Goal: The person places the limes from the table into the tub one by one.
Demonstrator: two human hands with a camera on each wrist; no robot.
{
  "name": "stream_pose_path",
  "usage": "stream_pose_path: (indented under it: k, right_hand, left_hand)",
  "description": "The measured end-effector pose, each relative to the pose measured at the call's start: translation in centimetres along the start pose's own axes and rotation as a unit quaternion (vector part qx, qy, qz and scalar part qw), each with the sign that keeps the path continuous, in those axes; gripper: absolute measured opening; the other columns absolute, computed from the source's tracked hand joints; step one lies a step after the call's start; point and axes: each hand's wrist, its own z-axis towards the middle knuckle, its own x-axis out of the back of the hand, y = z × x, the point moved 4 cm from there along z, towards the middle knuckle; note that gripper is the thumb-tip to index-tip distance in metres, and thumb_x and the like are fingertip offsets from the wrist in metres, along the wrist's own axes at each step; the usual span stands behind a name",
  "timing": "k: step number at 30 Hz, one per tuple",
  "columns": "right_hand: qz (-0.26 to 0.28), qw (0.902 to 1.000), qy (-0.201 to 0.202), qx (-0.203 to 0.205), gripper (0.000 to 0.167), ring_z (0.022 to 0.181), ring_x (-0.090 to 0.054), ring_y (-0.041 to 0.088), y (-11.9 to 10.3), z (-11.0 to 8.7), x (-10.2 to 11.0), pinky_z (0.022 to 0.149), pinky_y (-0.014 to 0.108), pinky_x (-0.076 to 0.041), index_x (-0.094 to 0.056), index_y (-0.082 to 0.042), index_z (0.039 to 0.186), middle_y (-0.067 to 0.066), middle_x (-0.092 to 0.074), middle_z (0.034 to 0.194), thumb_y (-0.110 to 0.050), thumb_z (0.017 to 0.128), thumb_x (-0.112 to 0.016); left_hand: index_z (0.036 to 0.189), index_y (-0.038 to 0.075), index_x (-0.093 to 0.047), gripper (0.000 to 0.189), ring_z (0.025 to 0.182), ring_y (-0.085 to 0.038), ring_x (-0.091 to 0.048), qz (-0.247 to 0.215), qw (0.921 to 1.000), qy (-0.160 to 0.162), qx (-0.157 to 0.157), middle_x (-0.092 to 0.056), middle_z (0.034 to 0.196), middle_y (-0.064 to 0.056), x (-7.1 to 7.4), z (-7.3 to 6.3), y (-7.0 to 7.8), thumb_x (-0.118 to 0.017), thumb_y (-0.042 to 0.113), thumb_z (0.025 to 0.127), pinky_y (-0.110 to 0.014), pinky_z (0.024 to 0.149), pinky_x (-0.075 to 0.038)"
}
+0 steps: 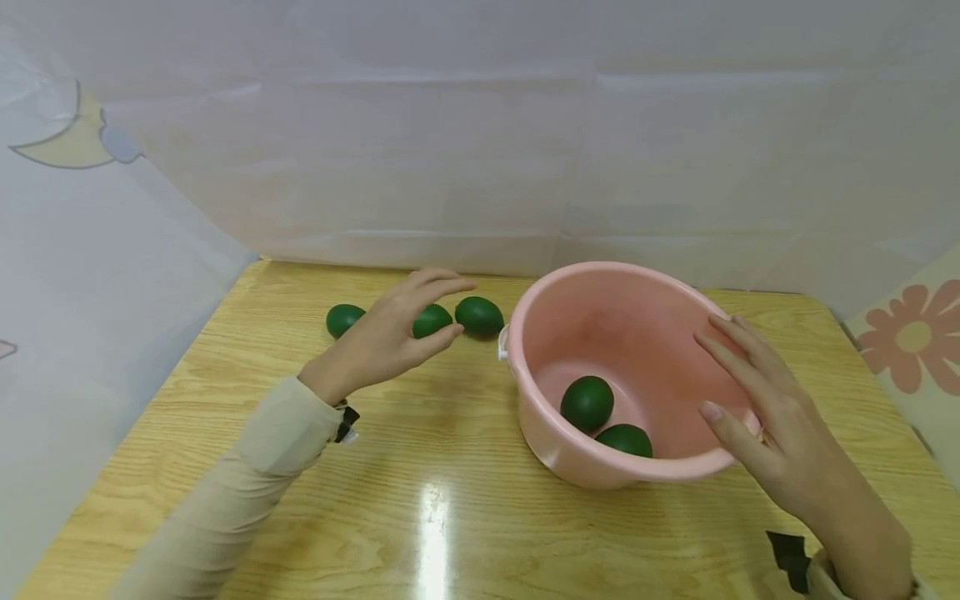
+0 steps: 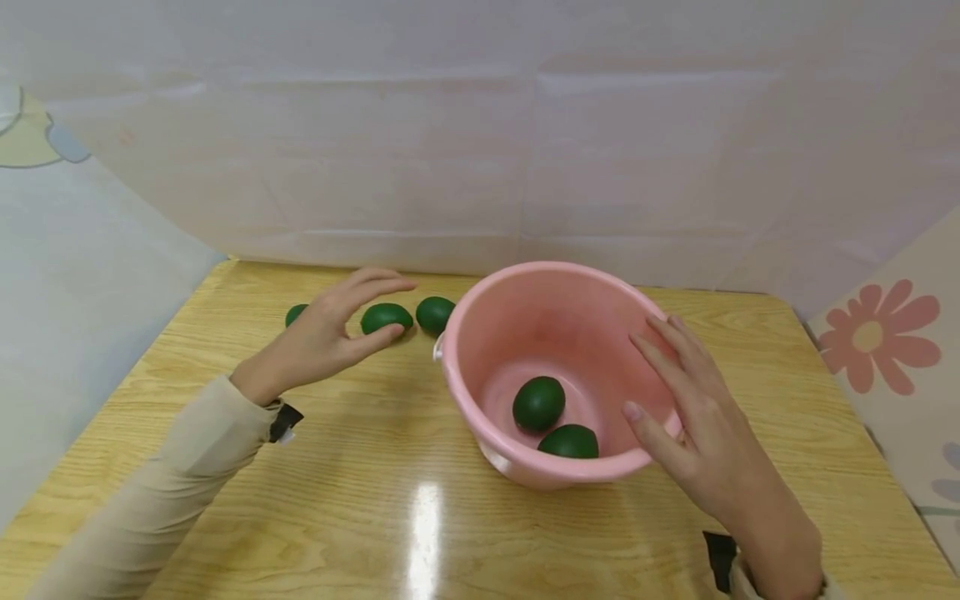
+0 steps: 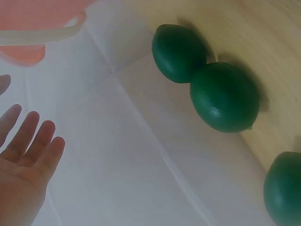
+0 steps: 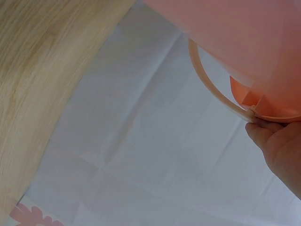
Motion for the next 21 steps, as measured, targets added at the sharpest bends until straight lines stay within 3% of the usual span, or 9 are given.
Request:
stream_pose_path:
  k: [10, 21]
  right_hand:
    - [-0.003, 1.0, 0.002, 0.0, 0.066, 0.154, -0.013, 0.011, 0.0, 0.1, 0.0, 0.12, 0.018, -0.009, -0.042, -0.011, 0.151, 0.007, -0.028, 0.163, -0.002, 0.089, -0.062]
    - [-0.005, 1.0, 0.005, 0.006, 0.067, 0.154, -0.014, 0.012, -0.1, 0.0, 0.1, 0.118, 0.016, -0.01, -0.042, -0.01, 0.151, 0.009, -0.028, 0.163, -0.001, 0.087, -0.062]
  left_hand:
    - [0.142, 0.012, -0.053, 0.051, 0.134, -0.026, -0.05, 0.021, 0.9997, 0.005, 0.011, -0.053, 0.143, -0.009, 0.5, -1.1, -1.2, -0.069, 0.019, 0.094, -0.047, 0.108, -0.046]
    - [0.142, 0.007, -0.052, 0.054, 0.133, -0.03, -0.05, 0.033, 0.9993, 0.008, 0.018, -0.053, 0.142, -0.013, 0.9, -2.2, -2.6, -0.071, 0.011, 0.091, -0.05, 0.108, -0.044]
